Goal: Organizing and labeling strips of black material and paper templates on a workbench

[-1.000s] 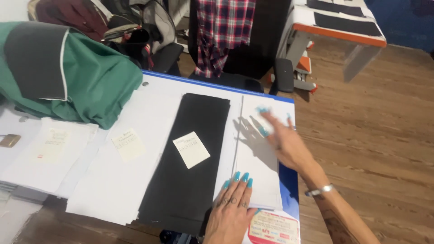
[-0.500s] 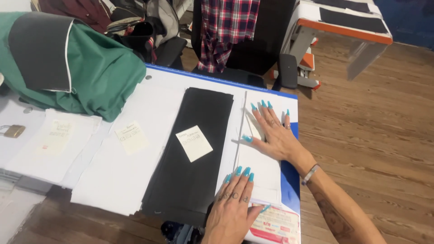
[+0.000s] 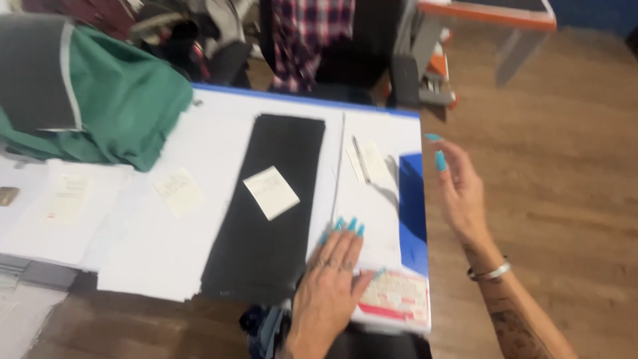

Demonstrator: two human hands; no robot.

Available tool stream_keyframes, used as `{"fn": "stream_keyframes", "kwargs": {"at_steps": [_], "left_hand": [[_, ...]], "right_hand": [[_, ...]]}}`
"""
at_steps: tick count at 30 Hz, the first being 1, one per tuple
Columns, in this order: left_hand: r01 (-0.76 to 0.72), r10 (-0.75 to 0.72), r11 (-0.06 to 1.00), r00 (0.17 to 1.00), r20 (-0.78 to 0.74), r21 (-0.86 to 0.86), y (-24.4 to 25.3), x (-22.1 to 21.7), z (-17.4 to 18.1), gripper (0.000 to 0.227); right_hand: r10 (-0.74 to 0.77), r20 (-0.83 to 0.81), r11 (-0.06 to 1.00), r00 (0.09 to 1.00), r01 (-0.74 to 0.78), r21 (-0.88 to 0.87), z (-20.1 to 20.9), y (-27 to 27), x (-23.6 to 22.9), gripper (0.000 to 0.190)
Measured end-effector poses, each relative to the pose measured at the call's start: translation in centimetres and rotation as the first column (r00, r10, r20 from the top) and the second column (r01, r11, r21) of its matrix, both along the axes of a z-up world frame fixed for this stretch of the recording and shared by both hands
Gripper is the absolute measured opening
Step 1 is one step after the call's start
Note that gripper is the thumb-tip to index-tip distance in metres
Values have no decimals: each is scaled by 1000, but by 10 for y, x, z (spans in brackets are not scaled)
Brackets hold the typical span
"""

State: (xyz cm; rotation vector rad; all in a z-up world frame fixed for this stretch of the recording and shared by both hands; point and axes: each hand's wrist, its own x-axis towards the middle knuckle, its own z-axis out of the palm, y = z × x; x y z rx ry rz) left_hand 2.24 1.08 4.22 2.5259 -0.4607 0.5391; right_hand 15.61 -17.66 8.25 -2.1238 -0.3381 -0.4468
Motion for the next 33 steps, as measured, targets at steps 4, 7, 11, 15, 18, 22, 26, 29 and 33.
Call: {"fn": "stream_keyframes", "kwargs": {"at_steps": [4, 7, 11, 15, 18, 22, 26, 29, 33], "left_hand": [[31, -32, 999, 961, 276, 10, 1, -10, -8, 41], [95, -77, 995, 876, 477, -14, 0, -29, -14, 27], [171, -117, 985, 737, 666, -16, 1, -58, -45, 18], [165, -123, 985, 869, 480, -46, 3, -83, -57, 22], [163, -130, 985, 927, 351, -64, 7, -84, -57, 19], [274, -264, 959, 956, -132, 68, 5, -82, -85, 47], [412, -230, 899, 738, -635, 152, -10, -74, -87, 73], [355, -185, 927, 720, -669, 125, -11, -73, -78, 78], [315, -100, 931, 707, -700, 185, -15, -71, -63, 89]], "right_hand": [[-119, -221, 970, 968, 161, 182, -26, -49, -47, 28], [-60, -511, 984, 858, 137, 114, -76, -86, -82, 32], [376, -841, 926, 390, -131, 353, -149, -110, -150, 60], [311, -914, 944, 259, -193, 267, -149, -102, -175, 63], [343, -903, 934, 259, -192, 300, -157, -115, -179, 54], [363, -865, 932, 345, -125, 341, -147, -124, -181, 42], [111, -865, 984, 489, -176, 26, -130, -122, -194, 45], [-76, -804, 962, 590, -170, -216, -102, -118, -205, 37], [-100, -842, 891, 530, -328, -312, -94, -105, -218, 55]]}}
